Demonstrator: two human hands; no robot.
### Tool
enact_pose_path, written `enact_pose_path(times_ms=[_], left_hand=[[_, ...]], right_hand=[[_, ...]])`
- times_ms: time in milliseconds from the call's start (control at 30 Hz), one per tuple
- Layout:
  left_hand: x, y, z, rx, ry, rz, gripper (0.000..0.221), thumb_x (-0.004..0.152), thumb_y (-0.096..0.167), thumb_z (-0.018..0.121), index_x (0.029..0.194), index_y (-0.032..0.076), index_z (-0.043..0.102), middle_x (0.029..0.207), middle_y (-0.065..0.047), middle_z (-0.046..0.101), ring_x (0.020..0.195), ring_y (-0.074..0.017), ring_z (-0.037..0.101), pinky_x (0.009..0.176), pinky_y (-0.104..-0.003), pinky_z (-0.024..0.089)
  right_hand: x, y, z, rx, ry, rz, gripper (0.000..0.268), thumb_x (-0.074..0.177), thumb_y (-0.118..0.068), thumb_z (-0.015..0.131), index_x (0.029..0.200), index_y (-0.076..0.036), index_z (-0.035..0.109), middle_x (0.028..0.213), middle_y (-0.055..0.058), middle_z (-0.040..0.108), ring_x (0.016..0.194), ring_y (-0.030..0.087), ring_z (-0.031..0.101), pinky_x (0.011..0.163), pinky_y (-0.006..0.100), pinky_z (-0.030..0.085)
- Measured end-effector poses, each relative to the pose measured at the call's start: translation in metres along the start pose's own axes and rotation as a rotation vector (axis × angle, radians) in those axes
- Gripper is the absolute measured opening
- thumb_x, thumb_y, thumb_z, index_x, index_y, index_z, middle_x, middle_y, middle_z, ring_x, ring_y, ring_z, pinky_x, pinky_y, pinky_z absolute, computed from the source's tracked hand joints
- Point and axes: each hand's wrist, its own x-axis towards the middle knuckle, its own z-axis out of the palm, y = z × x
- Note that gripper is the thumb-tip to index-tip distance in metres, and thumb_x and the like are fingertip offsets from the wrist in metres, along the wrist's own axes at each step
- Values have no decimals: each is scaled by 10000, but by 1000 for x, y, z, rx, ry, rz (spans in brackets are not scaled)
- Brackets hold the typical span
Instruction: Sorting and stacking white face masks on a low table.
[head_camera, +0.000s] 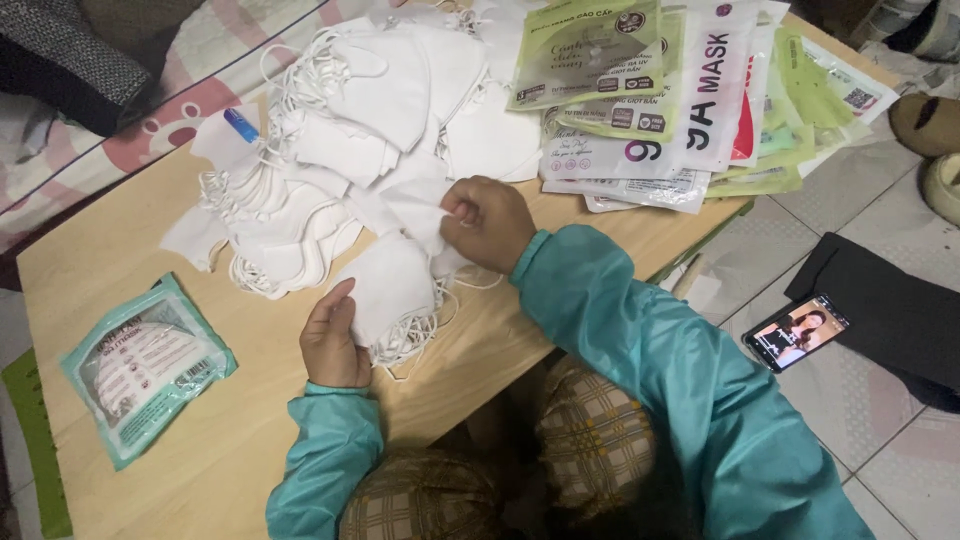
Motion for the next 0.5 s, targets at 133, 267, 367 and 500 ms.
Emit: enact_pose_path(times_ms=[133,267,367,500], left_hand=[[4,-4,-3,16,-7,15,300,942,-46,595,1223,-27,700,991,-198,731,891,-276,753,804,-386,658],[8,-6,-5,16,-25,15,294,948,-50,594,1221,-34,699,979,-229,729,883,-298,755,789,-407,654],[4,0,1,23,-31,10,264,962,-18,605,1204,-31,710,971,-227,730,881,-284,753,788,-404,650],[-13,23,24,-39,-7,-38,259,1029,180,609,1137,-19,734,987,-215,734,897,-272,756,815,-406,653]], right_hand=[[-1,-30,6,97,-8,-105,113,773,-83,756,881,-81,727,730,61,668,681,179,649,637,317,586],[1,-57,2,183,6,-179,110,798,-44,737,900,-86,735,738,44,658,692,145,627,676,301,567],[-1,-57,5,234,-44,-175,118,801,-36,730,912,-78,738,741,51,663,703,145,629,694,308,564],[-8,-55,14,201,-107,-196,140,787,-61,743,924,-88,732,759,69,688,713,190,656,693,344,563]])
